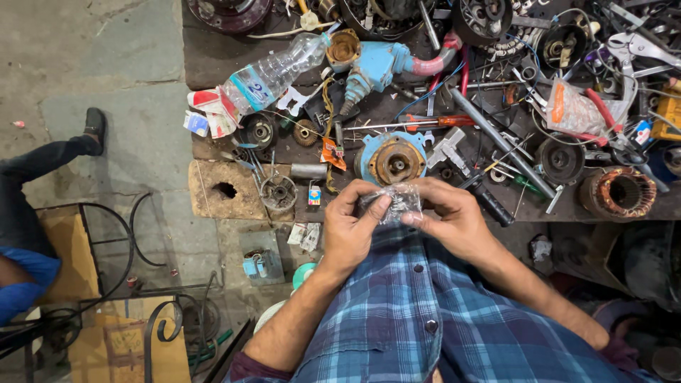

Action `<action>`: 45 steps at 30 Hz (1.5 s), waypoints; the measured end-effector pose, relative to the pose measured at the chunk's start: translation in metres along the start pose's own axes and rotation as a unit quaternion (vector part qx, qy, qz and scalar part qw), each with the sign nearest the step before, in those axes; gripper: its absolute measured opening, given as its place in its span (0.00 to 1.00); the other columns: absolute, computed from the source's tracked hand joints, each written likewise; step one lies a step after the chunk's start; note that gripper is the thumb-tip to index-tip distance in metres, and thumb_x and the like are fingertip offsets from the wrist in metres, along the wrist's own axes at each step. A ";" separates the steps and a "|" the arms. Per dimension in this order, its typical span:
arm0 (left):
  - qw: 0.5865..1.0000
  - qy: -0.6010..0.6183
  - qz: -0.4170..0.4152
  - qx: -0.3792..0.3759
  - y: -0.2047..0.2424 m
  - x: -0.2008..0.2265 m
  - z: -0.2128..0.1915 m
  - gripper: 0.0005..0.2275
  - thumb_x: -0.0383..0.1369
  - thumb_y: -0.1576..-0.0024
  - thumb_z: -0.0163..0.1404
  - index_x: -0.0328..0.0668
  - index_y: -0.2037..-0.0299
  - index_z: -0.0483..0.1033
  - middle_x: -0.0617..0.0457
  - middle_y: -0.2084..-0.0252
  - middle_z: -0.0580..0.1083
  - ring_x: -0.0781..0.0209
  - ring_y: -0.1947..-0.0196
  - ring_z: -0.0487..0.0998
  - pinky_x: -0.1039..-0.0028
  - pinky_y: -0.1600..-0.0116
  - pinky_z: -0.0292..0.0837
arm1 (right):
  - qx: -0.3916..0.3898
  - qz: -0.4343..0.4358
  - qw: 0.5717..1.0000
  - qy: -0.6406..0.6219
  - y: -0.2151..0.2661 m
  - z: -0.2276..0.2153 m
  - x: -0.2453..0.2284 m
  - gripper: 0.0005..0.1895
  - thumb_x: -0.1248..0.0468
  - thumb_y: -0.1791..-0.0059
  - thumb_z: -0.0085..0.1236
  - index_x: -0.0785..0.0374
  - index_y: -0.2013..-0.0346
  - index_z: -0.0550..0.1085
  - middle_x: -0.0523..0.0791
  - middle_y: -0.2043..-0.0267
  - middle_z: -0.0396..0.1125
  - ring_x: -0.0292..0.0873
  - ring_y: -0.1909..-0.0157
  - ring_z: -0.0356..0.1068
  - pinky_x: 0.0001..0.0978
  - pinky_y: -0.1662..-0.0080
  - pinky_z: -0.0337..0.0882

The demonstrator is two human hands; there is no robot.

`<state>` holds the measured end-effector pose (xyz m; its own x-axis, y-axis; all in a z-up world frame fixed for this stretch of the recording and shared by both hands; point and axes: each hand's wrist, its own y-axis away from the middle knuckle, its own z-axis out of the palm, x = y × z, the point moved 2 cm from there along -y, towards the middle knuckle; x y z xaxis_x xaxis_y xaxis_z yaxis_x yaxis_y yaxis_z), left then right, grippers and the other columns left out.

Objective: The person uses a screwdriver to pry and adjust components inside a blue motor housing. They then open a small plastic bag, remove a metal ring, and place it into the motor housing.

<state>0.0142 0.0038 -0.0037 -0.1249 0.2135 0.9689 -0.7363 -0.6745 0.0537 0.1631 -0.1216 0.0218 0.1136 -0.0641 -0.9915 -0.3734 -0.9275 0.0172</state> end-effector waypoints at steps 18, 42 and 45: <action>0.968 0.065 0.012 0.244 -0.006 -0.081 -0.109 0.06 0.32 0.38 0.56 0.35 0.59 0.80 0.58 0.65 0.77 0.73 0.66 0.72 0.81 0.62 0.67 | 0.173 0.099 0.915 -0.351 0.009 -0.006 0.036 0.14 0.66 0.44 0.55 0.72 0.47 0.73 0.54 0.55 0.74 0.44 0.61 0.75 0.36 0.58 0.75; 0.883 -0.384 0.173 0.207 -0.029 -0.038 -0.106 0.09 0.31 0.41 0.60 0.37 0.55 0.77 0.43 0.57 0.75 0.43 0.55 0.77 0.60 0.49 0.73 | 0.144 0.148 0.972 -0.110 0.025 0.015 0.031 0.16 0.73 0.49 0.57 0.73 0.45 0.74 0.48 0.59 0.73 0.37 0.63 0.72 0.31 0.57 0.76; 0.912 -0.318 0.252 0.049 0.008 0.003 -0.056 0.10 0.30 0.43 0.62 0.39 0.53 0.79 0.47 0.57 0.76 0.49 0.57 0.80 0.64 0.51 0.77 | 0.150 0.139 0.977 -0.054 0.026 0.019 0.026 0.17 0.73 0.50 0.59 0.72 0.46 0.74 0.46 0.57 0.74 0.36 0.60 0.73 0.29 0.56 0.76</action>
<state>-0.0290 0.0389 -0.0138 0.0031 -0.5745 0.8185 -0.6247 -0.6403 -0.4470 0.1390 -0.1410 -0.0056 -0.1229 -0.2427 -0.9623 -0.6316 -0.7288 0.2644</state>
